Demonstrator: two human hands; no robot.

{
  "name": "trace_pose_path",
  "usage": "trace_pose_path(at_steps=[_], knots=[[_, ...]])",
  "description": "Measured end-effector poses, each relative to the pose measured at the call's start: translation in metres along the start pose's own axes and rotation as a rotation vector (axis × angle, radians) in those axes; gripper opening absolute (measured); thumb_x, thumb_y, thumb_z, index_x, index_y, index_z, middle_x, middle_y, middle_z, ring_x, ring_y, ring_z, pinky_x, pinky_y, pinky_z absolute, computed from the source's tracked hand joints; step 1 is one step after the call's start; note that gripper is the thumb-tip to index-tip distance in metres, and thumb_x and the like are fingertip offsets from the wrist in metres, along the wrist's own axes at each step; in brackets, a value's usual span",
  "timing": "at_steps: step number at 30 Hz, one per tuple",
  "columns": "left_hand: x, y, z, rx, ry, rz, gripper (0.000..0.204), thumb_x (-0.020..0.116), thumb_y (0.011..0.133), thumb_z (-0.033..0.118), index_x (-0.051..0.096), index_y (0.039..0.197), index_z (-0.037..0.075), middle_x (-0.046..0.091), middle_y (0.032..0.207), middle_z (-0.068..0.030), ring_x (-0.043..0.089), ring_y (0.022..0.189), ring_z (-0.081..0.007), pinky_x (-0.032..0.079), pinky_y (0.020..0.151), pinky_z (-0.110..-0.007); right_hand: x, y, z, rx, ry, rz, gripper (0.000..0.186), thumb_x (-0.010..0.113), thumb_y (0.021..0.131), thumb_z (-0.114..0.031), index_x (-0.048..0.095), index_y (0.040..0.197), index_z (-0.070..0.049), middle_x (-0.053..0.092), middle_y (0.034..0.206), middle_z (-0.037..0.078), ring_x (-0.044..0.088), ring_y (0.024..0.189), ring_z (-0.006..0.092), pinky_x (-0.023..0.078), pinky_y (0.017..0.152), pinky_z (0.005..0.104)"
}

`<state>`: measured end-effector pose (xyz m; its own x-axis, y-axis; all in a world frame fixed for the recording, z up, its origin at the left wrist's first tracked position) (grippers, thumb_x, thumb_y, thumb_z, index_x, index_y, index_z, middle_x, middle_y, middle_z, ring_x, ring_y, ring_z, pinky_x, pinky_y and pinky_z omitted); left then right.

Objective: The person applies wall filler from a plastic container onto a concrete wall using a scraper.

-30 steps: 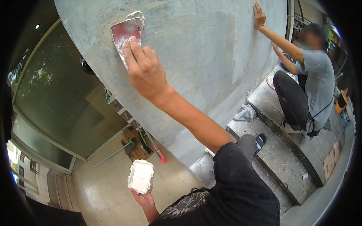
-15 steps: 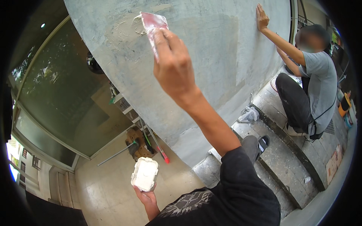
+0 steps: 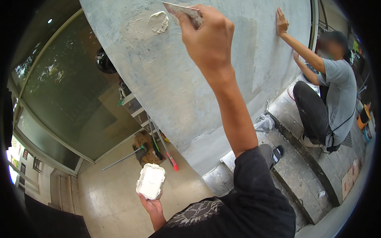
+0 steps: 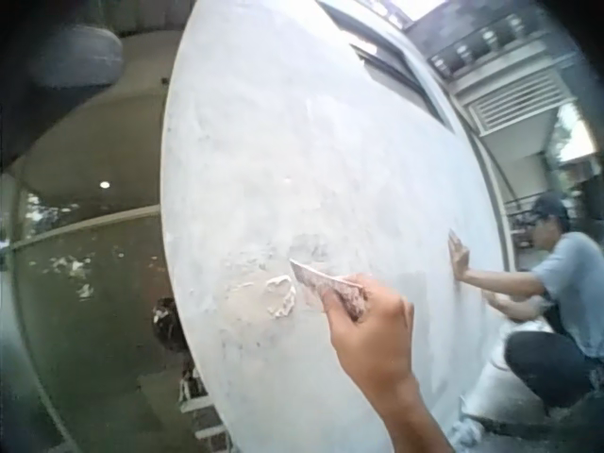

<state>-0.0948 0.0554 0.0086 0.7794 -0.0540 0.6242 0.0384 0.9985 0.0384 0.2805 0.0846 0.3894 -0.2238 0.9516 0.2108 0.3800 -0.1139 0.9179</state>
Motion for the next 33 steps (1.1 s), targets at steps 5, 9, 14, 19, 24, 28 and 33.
trace_pose_path(at_steps=[5, 9, 14, 19, 24, 28, 33], knots=[[-0.002, 0.0, -0.001, 0.01, -0.007, -0.011, 0.066, 0.049, 0.097, 0.051, 0.032, 0.145, 0.009, 0.048, 0.142, -0.0135, 0.057, 0.12, -0.0306, 0.061, 0.075, -0.045, -0.004, 0.017, 0.027, 0.182, -0.036, -0.125, 0.036, 0.074, 0.085, -0.031, 0.066, 0.072, 0.001, 0.059, 0.056, 0.0, 0.05, 0.05, 0.0087, 0.041, 0.049, 0.027], [0.0, 0.003, -0.002, 0.01, -0.002, -0.006, 0.066, 0.049, 0.097, 0.052, 0.032, 0.145, 0.009, 0.048, 0.142, -0.0131, 0.057, 0.12, -0.0304, 0.06, 0.075, -0.046, 0.001, 0.025, 0.043, 0.254, -0.085, -0.139, 0.041, 0.073, 0.084, -0.034, 0.06, 0.065, 0.0, 0.056, 0.053, 0.0, 0.048, 0.048, 0.0086, 0.04, 0.048, 0.0278], [0.007, 0.001, -0.003, 0.047, -0.037, 0.074, 0.071, 0.053, 0.096, 0.047, 0.033, 0.142, -0.001, 0.05, 0.136, -0.0191, 0.06, 0.114, -0.0323, 0.063, 0.072, -0.044, 0.005, 0.028, 0.03, 0.175, -0.204, -0.158, 0.036, 0.07, 0.084, -0.028, 0.061, 0.065, 0.001, 0.056, 0.052, 0.005, 0.053, 0.048, 0.0135, 0.043, 0.049, 0.0298], [0.01, -0.001, 0.0, 0.047, -0.037, 0.033, 0.071, 0.054, 0.095, 0.048, 0.033, 0.142, -0.001, 0.05, 0.136, -0.019, 0.06, 0.115, -0.0324, 0.062, 0.072, -0.044, 0.017, 0.027, 0.001, 0.166, -0.2, -0.079, 0.029, 0.07, 0.08, -0.02, 0.065, 0.072, 0.008, 0.061, 0.063, 0.026, 0.066, 0.059, 0.0381, 0.048, 0.053, 0.0438], [-0.004, -0.001, -0.005, 0.04, -0.028, 0.031, 0.07, 0.052, 0.096, 0.05, 0.033, 0.144, 0.003, 0.05, 0.138, -0.0167, 0.059, 0.117, -0.0319, 0.061, 0.074, -0.044, 0.025, 0.026, -0.016, 0.085, -0.131, -0.064, 0.027, 0.069, 0.081, -0.017, 0.063, 0.07, 0.008, 0.061, 0.063, 0.026, 0.065, 0.059, 0.0395, 0.048, 0.053, 0.0436], [-0.013, -0.003, -0.004, 0.035, -0.014, 0.038, 0.068, 0.049, 0.097, 0.052, 0.033, 0.145, 0.008, 0.049, 0.14, -0.0142, 0.059, 0.118, -0.0311, 0.061, 0.075, -0.045, 0.032, 0.02, -0.024, 0.094, -0.112, -0.065, 0.027, 0.068, 0.081, -0.016, 0.064, 0.071, 0.008, 0.061, 0.063, 0.025, 0.064, 0.059, 0.0396, 0.048, 0.054, 0.0441], [-0.016, -0.002, -0.004, 0.032, -0.014, 0.038, 0.068, 0.049, 0.097, 0.053, 0.033, 0.146, 0.008, 0.049, 0.14, -0.0139, 0.058, 0.118, -0.0309, 0.06, 0.075, -0.045, 0.039, 0.015, -0.029, 0.024, -0.173, -0.071, 0.021, 0.065, 0.083, -0.013, 0.065, 0.072, 0.005, 0.062, 0.067, 0.025, 0.065, 0.064, 0.04, 0.05, 0.059, 0.0445]])
Point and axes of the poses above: each hand's wrist, its own y-axis towards the middle knuckle, its own x-axis out of the palm, z = x × y, the point moved 1 cm from there along y, towards the middle knuckle
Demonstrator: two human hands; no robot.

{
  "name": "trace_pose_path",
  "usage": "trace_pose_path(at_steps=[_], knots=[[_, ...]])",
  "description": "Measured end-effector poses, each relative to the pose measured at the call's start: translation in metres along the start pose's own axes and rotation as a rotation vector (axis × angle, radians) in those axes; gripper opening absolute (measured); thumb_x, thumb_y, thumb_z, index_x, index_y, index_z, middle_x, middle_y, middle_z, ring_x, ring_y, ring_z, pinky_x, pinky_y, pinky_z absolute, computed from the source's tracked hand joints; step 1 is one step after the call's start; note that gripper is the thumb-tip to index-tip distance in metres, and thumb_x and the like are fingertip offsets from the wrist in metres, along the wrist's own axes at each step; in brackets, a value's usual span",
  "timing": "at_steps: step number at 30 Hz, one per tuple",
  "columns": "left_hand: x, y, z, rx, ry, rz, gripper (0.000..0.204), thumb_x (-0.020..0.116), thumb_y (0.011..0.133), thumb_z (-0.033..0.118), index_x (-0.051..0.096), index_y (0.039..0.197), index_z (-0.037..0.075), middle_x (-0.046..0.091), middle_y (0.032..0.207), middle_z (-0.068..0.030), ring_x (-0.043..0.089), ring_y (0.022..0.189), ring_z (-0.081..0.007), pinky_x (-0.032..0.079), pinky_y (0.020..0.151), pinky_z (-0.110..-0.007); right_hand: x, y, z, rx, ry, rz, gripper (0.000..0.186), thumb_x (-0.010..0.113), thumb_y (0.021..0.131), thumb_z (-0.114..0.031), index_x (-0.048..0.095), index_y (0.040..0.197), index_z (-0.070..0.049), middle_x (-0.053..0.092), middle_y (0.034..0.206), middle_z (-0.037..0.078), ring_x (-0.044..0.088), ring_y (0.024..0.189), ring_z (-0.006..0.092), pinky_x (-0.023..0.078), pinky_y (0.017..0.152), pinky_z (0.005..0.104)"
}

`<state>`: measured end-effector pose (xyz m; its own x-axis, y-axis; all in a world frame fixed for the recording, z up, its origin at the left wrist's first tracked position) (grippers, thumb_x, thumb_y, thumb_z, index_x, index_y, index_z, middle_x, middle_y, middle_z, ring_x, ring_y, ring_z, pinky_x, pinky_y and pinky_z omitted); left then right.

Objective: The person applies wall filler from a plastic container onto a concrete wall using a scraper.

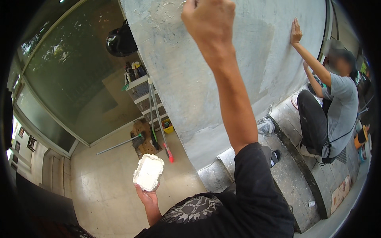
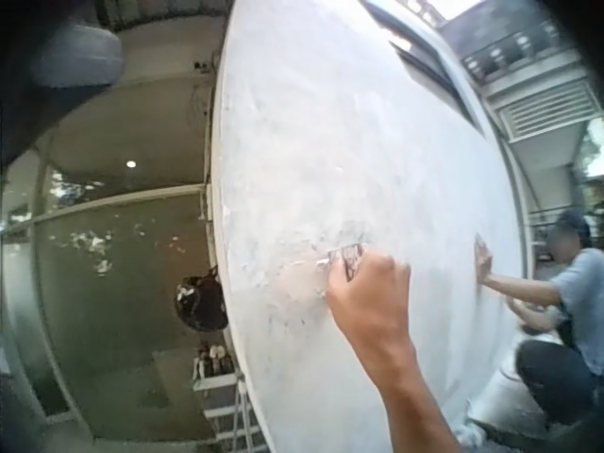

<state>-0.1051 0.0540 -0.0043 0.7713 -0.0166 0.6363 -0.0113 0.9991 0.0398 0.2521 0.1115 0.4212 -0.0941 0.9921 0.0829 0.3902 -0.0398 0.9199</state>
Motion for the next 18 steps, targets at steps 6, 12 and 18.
trace_pose_path(at_steps=[6, 12, 18], knots=[[0.006, -0.004, 0.008, -0.014, 0.048, -0.013, 0.068, 0.047, 0.097, 0.055, 0.033, 0.147, 0.011, 0.049, 0.141, -0.0122, 0.058, 0.119, -0.0303, 0.059, 0.075, -0.043, 0.036, -0.02, -0.01, -0.143, -0.121, -0.009, 0.017, 0.066, 0.087, -0.014, 0.065, 0.082, 0.002, 0.066, 0.08, 0.02, 0.067, 0.068, 0.0333, 0.054, 0.061, 0.0386], [0.016, -0.009, 0.008, -0.037, 0.077, 0.022, 0.066, 0.044, 0.098, 0.055, 0.034, 0.146, 0.012, 0.05, 0.141, -0.0125, 0.058, 0.118, -0.0304, 0.059, 0.074, -0.043, 0.053, -0.026, -0.028, 0.024, 0.046, 0.022, 0.015, 0.062, 0.083, -0.008, 0.062, 0.081, 0.007, 0.064, 0.085, 0.028, 0.067, 0.069, 0.0424, 0.057, 0.062, 0.0443], [0.026, -0.009, 0.013, -0.019, 0.086, 0.046, 0.066, 0.044, 0.098, 0.055, 0.034, 0.146, 0.012, 0.05, 0.141, -0.013, 0.059, 0.117, -0.0307, 0.06, 0.073, -0.043, 0.041, -0.022, -0.029, -0.058, 0.138, 0.078, 0.016, 0.062, 0.083, -0.007, 0.061, 0.073, 0.005, 0.063, 0.075, 0.026, 0.067, 0.067, 0.0397, 0.055, 0.057, 0.0422]])
Point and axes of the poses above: each hand's wrist, its own y-axis towards the middle knuckle, its own x-axis out of the palm, z = x × y, the point moved 1 cm from there along y, towards the middle knuckle
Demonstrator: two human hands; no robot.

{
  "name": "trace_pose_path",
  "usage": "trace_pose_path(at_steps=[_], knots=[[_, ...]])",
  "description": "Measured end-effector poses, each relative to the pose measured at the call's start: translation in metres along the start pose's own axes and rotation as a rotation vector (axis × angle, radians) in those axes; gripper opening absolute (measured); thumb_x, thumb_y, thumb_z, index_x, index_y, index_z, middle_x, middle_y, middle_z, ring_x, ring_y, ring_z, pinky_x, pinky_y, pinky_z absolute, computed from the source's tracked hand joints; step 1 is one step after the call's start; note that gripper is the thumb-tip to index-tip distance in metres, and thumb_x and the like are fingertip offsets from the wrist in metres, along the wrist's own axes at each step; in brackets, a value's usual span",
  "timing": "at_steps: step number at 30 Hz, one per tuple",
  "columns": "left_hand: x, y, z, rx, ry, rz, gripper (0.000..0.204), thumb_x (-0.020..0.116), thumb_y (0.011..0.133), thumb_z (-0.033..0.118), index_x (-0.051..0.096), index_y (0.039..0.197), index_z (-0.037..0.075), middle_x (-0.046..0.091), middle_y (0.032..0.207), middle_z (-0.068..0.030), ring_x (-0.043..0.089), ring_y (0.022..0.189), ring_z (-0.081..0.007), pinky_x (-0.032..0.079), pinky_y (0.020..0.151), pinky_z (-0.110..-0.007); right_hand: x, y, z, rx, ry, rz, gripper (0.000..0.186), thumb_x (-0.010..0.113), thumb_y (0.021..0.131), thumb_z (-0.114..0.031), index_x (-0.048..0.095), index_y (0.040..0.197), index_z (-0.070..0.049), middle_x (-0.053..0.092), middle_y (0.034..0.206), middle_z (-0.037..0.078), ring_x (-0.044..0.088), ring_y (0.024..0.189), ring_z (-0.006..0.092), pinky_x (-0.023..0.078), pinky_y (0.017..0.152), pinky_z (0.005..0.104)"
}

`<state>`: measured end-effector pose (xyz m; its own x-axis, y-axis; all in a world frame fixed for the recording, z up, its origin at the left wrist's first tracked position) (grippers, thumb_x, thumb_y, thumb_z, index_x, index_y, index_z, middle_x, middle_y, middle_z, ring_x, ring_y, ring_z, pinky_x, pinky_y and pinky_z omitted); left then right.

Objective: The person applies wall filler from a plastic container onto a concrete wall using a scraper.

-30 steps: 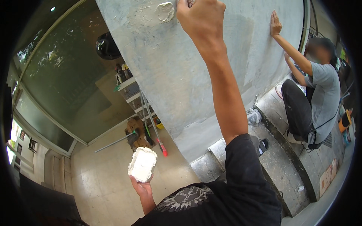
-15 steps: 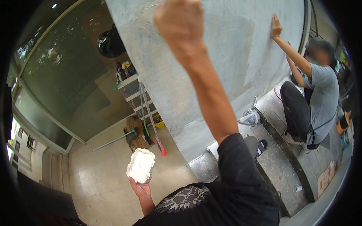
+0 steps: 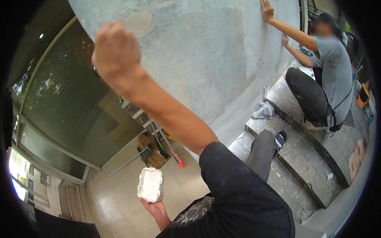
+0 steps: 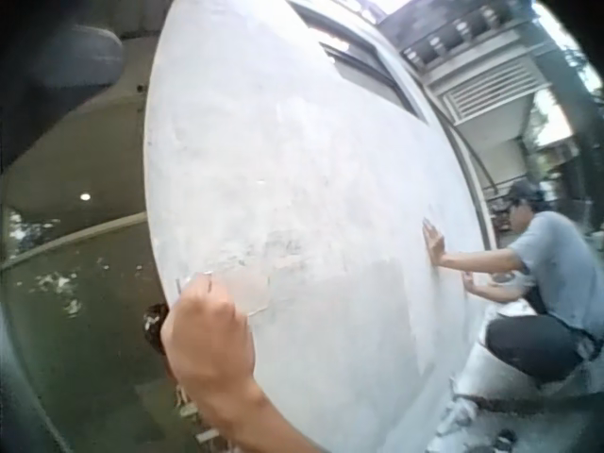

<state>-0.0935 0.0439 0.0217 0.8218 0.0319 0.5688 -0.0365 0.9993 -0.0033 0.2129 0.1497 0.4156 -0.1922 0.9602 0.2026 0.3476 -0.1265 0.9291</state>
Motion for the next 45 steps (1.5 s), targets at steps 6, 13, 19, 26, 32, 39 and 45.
trace_pose_path(at_steps=[6, 13, 19, 26, 32, 39, 45], knots=[[-0.003, 0.003, 0.004, -0.001, -0.033, -0.024, 0.067, 0.047, 0.097, 0.054, 0.033, 0.147, 0.011, 0.049, 0.142, -0.0128, 0.058, 0.118, -0.0309, 0.06, 0.074, -0.044, -0.052, 0.02, 0.048, 0.649, 0.591, -0.294, 0.019, 0.066, 0.085, -0.015, 0.064, 0.078, 0.002, 0.06, 0.062, 0.005, 0.053, 0.049, 0.0101, 0.042, 0.046, 0.0292], [-0.008, 0.007, 0.006, -0.015, -0.012, -0.015, 0.068, 0.048, 0.097, 0.052, 0.032, 0.146, 0.008, 0.051, 0.139, -0.0149, 0.06, 0.116, -0.031, 0.062, 0.071, -0.044, -0.085, 0.008, 0.084, 0.725, 1.02, 0.001, 0.015, 0.065, 0.091, -0.013, 0.063, 0.084, 0.0, 0.056, 0.07, 0.001, 0.047, 0.054, 0.0075, 0.04, 0.052, 0.0266], [0.0, 0.006, 0.004, -0.016, -0.007, -0.028, 0.068, 0.048, 0.097, 0.052, 0.033, 0.145, 0.006, 0.051, 0.138, -0.0156, 0.061, 0.114, -0.031, 0.063, 0.068, -0.043, -0.094, 0.004, 0.068, 0.282, 0.365, 0.241, 0.015, 0.063, 0.094, -0.011, 0.066, 0.088, 0.003, 0.062, 0.069, 0.002, 0.055, 0.053, 0.0088, 0.045, 0.049, 0.026], [-0.001, 0.009, 0.002, -0.003, -0.078, -0.064, 0.065, 0.051, 0.098, 0.045, 0.033, 0.143, 0.0, 0.051, 0.136, -0.0188, 0.061, 0.114, -0.0336, 0.062, 0.073, -0.046, -0.065, 0.009, 0.084, -0.385, -0.01, 0.221, 0.013, 0.068, 0.084, 0.001, 0.07, 0.097, -0.002, 0.066, 0.085, 0.009, 0.064, 0.07, 0.0189, 0.051, 0.053, 0.0261], [0.004, 0.014, -0.002, -0.012, -0.077, -0.06, 0.063, 0.05, 0.099, 0.045, 0.036, 0.14, -0.001, 0.051, 0.135, -0.0187, 0.06, 0.115, -0.0341, 0.061, 0.075, -0.046, -0.056, 0.005, 0.094, -0.413, -0.013, 0.142, 0.015, 0.069, 0.084, 0.001, 0.071, 0.098, 0.0, 0.069, 0.089, 0.011, 0.068, 0.076, 0.0215, 0.054, 0.062, 0.0292], [0.011, 0.018, -0.004, -0.007, -0.081, -0.038, 0.064, 0.05, 0.099, 0.045, 0.035, 0.141, -0.001, 0.052, 0.135, -0.0189, 0.061, 0.114, -0.0341, 0.062, 0.074, -0.046, -0.025, -0.012, 0.103, -0.641, -0.126, 0.045, 0.028, 0.067, 0.077, 0.006, 0.07, 0.104, 0.0, 0.065, 0.091, 0.011, 0.066, 0.078, 0.0215, 0.055, 0.062, 0.028], [0.009, 0.015, -0.008, -0.013, -0.089, -0.06, 0.065, 0.05, 0.099, 0.045, 0.034, 0.141, -0.001, 0.051, 0.135, -0.0194, 0.061, 0.114, -0.0345, 0.062, 0.072, -0.046, -0.063, -0.069, 0.111, -0.554, -0.065, -0.187, 0.033, 0.066, 0.071, 0.009, 0.069, 0.102, 0.001, 0.066, 0.093, 0.014, 0.066, 0.079, 0.0272, 0.055, 0.064, 0.0321]])
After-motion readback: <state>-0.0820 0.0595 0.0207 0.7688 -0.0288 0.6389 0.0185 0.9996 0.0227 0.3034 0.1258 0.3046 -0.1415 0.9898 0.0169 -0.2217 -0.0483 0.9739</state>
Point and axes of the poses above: each hand's wrist, its own y-axis towards the middle knuckle, its own x-axis out of the palm, z = x × y, the point moved 1 cm from there along y, towards the middle knuckle
